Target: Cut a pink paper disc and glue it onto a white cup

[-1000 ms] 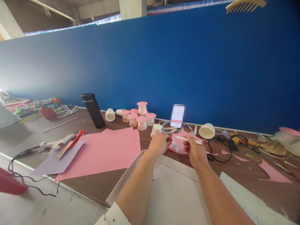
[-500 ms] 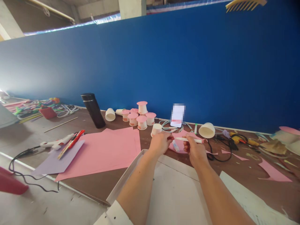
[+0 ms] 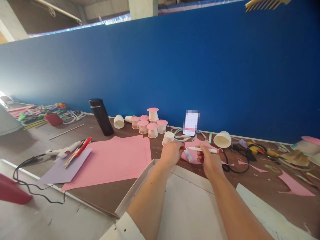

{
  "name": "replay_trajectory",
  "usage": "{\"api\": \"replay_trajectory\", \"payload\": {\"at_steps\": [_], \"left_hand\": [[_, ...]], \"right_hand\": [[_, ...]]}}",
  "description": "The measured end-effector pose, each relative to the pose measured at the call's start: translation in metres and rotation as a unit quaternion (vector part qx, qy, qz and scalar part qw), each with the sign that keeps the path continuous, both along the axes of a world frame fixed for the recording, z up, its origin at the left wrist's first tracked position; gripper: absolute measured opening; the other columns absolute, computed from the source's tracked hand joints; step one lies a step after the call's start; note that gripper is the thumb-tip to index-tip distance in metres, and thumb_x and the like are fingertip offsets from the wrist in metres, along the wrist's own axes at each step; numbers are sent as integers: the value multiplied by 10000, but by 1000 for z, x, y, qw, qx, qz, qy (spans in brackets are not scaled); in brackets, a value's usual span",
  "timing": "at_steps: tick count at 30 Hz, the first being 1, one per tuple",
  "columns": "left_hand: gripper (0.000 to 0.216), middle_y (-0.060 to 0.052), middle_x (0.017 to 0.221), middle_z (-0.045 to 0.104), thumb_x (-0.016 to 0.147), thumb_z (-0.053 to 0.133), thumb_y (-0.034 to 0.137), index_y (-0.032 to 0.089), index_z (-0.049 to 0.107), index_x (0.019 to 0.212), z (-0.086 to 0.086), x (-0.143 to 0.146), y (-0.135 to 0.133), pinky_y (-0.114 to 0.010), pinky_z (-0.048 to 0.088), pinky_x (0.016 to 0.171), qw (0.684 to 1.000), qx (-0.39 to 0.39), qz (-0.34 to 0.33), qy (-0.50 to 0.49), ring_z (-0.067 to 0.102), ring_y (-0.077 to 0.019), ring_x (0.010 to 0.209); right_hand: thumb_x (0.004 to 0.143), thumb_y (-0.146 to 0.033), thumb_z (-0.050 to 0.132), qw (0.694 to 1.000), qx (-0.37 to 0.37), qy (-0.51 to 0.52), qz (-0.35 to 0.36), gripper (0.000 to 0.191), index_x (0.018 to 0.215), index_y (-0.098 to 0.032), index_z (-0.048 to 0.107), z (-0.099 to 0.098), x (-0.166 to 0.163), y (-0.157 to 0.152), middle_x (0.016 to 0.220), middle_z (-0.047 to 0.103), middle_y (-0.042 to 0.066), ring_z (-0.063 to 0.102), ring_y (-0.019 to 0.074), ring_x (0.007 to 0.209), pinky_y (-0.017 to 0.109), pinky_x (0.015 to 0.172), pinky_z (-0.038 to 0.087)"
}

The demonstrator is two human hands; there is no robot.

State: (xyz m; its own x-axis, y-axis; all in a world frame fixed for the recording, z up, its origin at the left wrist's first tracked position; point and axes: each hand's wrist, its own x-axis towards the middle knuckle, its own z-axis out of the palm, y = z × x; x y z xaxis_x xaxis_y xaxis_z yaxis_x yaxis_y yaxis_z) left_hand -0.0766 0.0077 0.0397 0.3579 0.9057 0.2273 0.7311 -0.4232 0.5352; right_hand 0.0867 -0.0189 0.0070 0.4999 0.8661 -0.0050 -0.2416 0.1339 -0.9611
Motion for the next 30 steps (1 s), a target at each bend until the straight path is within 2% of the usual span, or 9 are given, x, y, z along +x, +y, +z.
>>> {"api": "replay_trajectory", "payload": {"at_steps": [9,19,30], "left_hand": [[201,-24,1040,721,899,561,248,243,742,987,-3,3,0,-263,472,728,999,18,-24,-15,639,-197,908],[162,-58,999,713,878,568,182,187,717,942,-7,7,0,-280,503,811,996,22,-65,-55,637,-199,915],[97,-67,1013,699,845,631,174,169,696,917,-14,10,3,-282,505,762,996,8,-55,-65,635,-191,885]], "right_hand": [[754,-502,729,996,-8,-86,28,352,774,-151,724,-3,1,-2,564,579,-20,457,76,450,198,406,362],[718,-480,765,998,-10,-59,20,329,755,-161,698,1,0,-3,549,568,-27,454,81,448,198,395,366],[691,-554,789,995,-29,-94,-3,423,676,-158,639,-3,5,-1,541,589,-5,478,96,456,217,409,410]]}}
